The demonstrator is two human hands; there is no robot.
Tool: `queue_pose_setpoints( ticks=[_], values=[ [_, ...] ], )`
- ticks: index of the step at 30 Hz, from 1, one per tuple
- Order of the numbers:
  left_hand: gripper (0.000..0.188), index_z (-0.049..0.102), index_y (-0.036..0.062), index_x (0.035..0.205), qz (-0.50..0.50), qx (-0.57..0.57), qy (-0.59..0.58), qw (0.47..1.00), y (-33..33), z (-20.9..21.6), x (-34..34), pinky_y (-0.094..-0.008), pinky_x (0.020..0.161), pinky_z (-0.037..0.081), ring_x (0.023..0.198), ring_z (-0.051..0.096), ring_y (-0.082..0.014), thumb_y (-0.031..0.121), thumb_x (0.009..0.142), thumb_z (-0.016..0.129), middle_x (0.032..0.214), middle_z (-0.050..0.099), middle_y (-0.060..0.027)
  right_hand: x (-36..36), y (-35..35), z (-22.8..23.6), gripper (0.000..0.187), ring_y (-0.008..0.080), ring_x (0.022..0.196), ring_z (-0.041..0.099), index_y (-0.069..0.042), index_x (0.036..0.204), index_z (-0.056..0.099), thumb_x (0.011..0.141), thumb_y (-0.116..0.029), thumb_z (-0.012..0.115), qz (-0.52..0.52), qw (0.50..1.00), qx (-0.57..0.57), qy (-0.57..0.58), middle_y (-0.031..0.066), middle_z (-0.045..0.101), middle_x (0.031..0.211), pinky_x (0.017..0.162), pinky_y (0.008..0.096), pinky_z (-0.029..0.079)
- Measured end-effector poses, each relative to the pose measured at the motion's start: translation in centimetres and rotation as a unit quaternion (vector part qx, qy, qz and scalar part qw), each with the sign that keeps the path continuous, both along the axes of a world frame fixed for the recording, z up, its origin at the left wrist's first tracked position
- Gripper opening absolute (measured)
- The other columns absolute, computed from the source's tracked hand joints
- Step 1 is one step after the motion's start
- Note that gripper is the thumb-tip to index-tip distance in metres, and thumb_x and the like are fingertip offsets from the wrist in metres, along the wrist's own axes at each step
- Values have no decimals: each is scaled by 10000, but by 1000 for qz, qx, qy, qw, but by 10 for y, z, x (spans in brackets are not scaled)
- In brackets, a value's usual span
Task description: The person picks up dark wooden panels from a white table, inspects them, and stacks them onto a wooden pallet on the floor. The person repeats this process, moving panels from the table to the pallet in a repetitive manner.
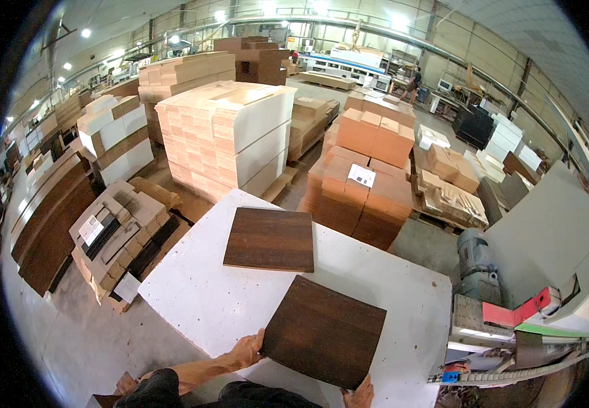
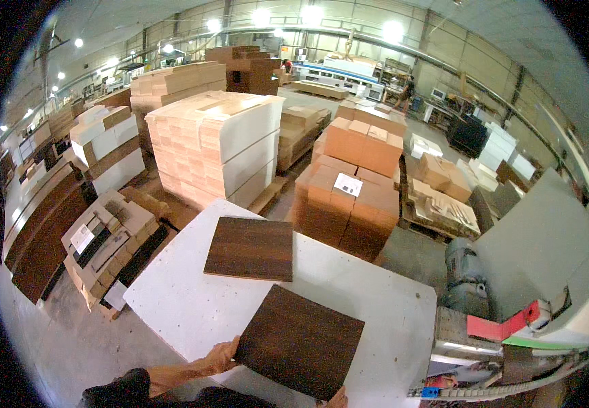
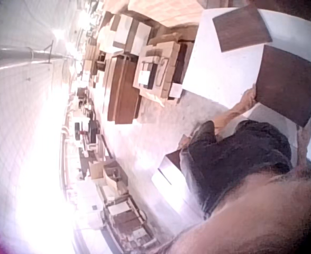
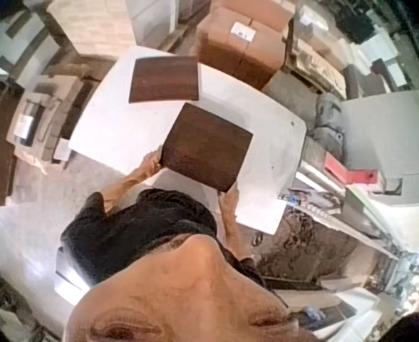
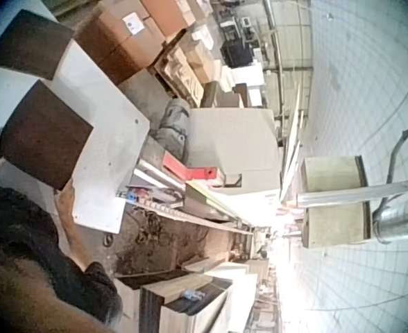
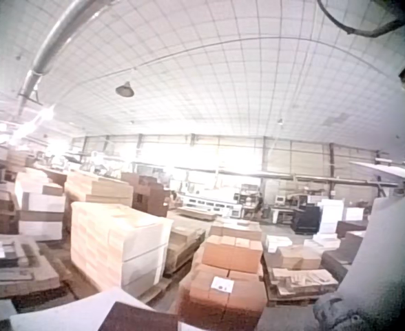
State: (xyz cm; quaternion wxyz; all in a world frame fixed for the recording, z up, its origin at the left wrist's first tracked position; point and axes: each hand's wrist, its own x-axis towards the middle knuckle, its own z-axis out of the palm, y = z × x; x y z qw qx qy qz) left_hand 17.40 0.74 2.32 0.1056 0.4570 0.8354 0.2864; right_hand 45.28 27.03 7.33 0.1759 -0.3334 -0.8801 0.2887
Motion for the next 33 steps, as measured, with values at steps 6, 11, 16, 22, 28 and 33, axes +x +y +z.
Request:
queue_pose_setpoints(
  ticks=[6, 11, 16, 22, 28, 33],
  values=[
    [775, 346, 2, 1366, -9, -6, -148, 989, 2, 28, -7, -489, 778, 536, 911, 637, -459, 184, 762, 798, 992, 646, -257, -2, 1, 19, 589, 495, 981, 602, -15, 1291, 482, 814, -266, 718, 6, 999, -39, -6, 286, 645, 1037, 828, 535, 496],
    [626, 548, -14, 1174, 10, -54, -106, 993, 3, 19, -21, -472, 812, 530, 964, 633, -407, 231, 691, 862, 987, 642, -249, -5, 17, 51, 826, 392, 1021, 643, -17, 1430, 385, 747, -227, 797, 20, 970, -213, -116, 247, 653, 1094, 873, 451, 511],
    [461, 613, -37, 981, 47, -37, -177, 982, 22, 41, -16, -380, 660, 535, 756, 671, -274, 143, 660, 890, 821, 681, -165, 16, 49, -7, 561, 409, 982, 647, -58, 1266, 519, 808, -287, 747, 83, 985, -121, -92, 229, 659, 1082, 820, 462, 521],
    [416, 582, -9, 934, 62, -69, -173, 981, 28, 15, -16, -338, 635, 543, 702, 643, -200, 82, 660, 882, 828, 664, -108, 27, 52, -34, 471, 436, 849, 631, -10, 1094, 528, 815, -322, 743, 59, 997, -52, -22, 247, 631, 854, 703, 492, 507],
    [518, 584, -23, 1099, 42, -64, -290, 954, -17, -39, -63, -345, 716, 547, 838, 655, -232, 16, 653, 844, 961, 662, -112, 30, 58, -21, 671, 295, 885, 692, 30, 1309, 488, 824, -344, 761, -33, 983, -181, 3, 206, 695, 977, 785, 401, 559],
    [641, 564, 7, 1289, 77, -29, -98, 992, -18, 11, -66, -353, 737, 555, 937, 658, -253, -17, 686, 779, 1146, 650, -145, 29, 132, -29, 412, 204, 895, 646, -12, 1258, 548, 923, -231, 647, -260, 689, -446, 508, 96, 664, 1031, 818, 357, 551]
  ],
)
